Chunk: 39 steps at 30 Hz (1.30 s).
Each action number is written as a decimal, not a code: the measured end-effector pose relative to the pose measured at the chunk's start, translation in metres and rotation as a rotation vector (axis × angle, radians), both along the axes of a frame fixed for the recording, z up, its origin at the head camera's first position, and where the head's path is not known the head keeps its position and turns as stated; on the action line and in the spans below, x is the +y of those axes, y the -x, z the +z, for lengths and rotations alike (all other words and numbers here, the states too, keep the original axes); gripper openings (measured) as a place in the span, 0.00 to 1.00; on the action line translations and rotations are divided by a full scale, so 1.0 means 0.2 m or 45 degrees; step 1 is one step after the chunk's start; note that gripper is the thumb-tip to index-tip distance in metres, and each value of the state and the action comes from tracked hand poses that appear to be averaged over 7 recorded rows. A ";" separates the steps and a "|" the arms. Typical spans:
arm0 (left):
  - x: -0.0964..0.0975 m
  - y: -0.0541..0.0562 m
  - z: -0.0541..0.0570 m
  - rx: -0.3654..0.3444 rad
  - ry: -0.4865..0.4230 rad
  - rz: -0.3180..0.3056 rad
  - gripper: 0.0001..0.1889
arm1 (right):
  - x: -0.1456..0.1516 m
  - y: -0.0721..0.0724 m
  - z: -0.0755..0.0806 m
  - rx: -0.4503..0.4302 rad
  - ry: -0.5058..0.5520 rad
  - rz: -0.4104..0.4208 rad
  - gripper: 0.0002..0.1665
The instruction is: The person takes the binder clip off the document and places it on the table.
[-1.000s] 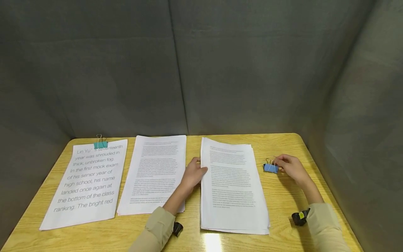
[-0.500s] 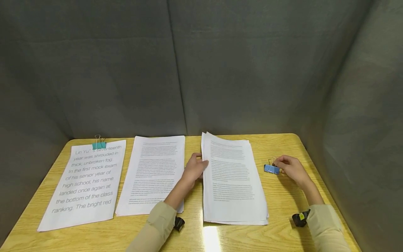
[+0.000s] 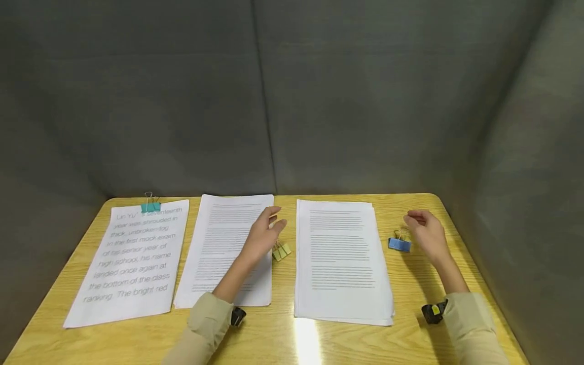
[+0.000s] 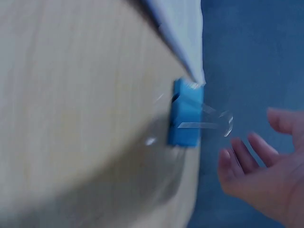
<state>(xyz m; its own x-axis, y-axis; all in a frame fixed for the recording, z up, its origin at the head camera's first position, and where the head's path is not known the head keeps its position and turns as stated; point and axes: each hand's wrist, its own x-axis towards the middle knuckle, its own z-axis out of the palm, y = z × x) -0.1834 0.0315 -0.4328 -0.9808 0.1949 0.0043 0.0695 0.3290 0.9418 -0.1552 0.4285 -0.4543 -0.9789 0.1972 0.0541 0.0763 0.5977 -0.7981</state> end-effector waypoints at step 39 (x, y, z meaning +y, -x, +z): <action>-1.49 -0.07 -0.06 -0.206 0.657 0.593 0.30 | -1.66 0.46 0.29 0.189 0.120 0.705 0.21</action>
<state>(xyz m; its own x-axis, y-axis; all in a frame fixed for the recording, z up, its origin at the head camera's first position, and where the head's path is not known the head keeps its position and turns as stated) -0.1694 -0.2658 -0.4457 -0.9432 -0.3064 -0.1282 -0.3140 0.6970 0.6446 -0.2462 0.0969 -0.3959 -0.9209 -0.3314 0.2054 -0.3440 0.4427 -0.8281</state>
